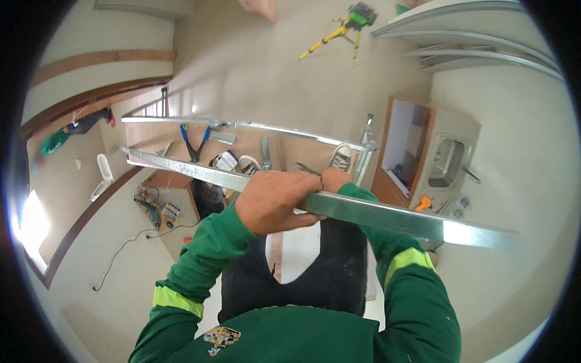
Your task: The person stands on a ladder and uses tin snips to cut a long metal profile into shorter pieces. They repeatedly measure, position, and cut the profile, then place the cut pieces aside.
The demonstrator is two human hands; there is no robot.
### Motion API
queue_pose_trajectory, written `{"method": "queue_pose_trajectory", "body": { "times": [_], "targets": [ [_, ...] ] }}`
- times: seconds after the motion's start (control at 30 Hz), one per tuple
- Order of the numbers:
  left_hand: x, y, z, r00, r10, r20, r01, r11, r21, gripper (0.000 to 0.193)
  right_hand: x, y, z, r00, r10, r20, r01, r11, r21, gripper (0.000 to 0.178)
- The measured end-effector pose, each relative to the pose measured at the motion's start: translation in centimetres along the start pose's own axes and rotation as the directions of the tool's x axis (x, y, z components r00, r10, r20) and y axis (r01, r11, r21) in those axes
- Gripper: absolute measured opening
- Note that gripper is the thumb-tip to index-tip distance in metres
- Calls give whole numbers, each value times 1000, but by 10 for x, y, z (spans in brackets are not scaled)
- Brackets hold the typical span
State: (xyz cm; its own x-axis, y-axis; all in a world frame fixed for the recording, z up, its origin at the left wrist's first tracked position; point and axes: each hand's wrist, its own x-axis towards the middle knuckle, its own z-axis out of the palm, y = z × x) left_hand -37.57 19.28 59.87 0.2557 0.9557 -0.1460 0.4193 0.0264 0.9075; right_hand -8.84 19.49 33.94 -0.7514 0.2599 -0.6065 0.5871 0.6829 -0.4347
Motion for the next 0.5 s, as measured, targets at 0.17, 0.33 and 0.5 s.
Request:
{"method": "queue_pose_trajectory", "body": {
  "times": [0.17,0.33,0.5],
  "targets": [
    [-14,67,-44,999,-11,35,9,997,77,60,-170,-78,-215,996,13,89,-53,881,469,41],
    [-22,148,-88,998,-60,22,58,997,54,69,-327,-187,-251,821,5,571,-560,207,802,44],
    [-25,192,-114,990,-26,-136,31,999,36,67,-347,-217,-306,876,-30,482,-478,89,874,63]
  ]
}}
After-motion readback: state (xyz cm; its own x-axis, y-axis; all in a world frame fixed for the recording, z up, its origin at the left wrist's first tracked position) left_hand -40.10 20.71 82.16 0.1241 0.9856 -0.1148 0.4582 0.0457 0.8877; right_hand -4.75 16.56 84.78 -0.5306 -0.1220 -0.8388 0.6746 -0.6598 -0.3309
